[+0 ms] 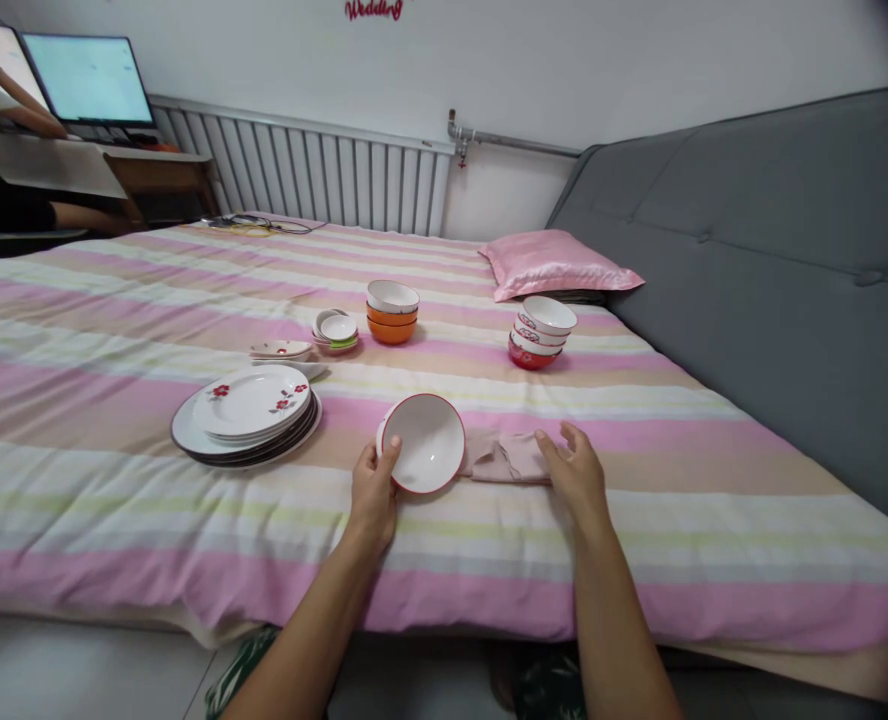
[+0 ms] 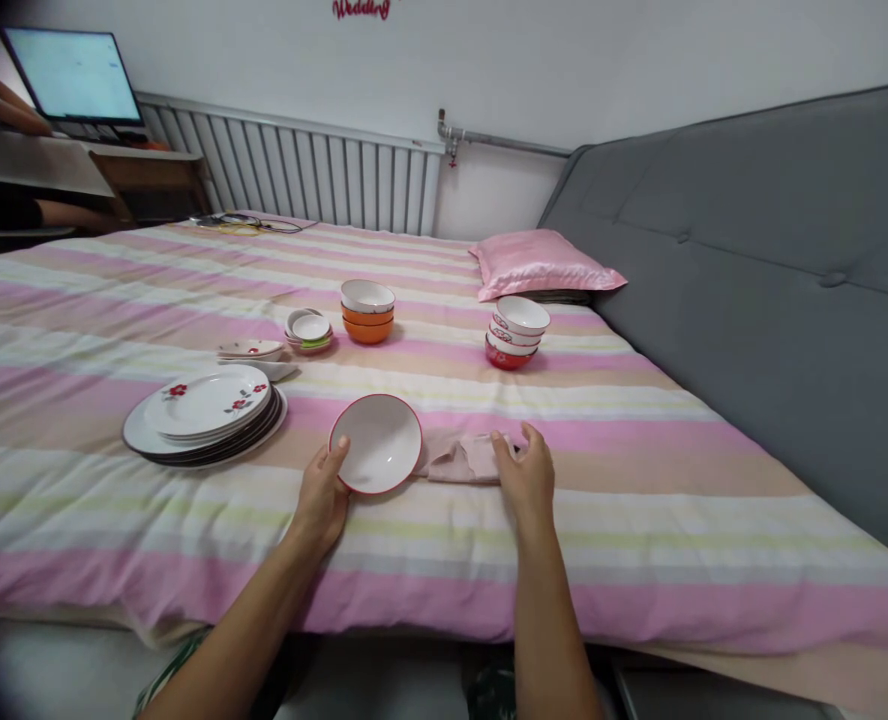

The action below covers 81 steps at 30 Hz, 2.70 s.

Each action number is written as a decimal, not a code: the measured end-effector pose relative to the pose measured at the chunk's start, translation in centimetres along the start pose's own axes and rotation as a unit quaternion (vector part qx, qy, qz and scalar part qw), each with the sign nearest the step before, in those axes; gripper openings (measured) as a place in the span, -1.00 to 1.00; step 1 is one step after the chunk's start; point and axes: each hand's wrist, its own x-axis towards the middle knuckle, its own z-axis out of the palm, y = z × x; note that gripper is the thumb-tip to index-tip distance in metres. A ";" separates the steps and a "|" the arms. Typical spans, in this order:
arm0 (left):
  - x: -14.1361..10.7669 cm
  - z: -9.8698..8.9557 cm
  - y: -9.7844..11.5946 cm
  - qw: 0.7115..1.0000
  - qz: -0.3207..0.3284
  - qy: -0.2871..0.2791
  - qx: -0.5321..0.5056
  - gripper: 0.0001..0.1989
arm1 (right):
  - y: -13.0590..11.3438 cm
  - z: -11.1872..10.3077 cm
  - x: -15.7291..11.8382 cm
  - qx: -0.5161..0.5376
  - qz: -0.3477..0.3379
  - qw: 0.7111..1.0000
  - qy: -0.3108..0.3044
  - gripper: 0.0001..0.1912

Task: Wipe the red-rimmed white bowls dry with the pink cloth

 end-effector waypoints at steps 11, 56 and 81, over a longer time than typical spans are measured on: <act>0.1 -0.1 0.2 0.997 -0.010 0.021 -0.078 -0.53 | -2.5 -0.6 -1.8 -0.242 -0.124 0.926 -0.262 -0.40; 0.1 -0.1 0.3 0.996 -0.012 0.021 -0.080 -0.55 | -1.0 3.6 -3.1 -0.281 -0.113 0.924 -0.235 -0.46; 0.0 -0.3 -0.2 1.000 0.015 0.004 -0.005 -0.49 | -4.7 2.1 -2.5 0.091 -0.054 0.975 0.193 -0.67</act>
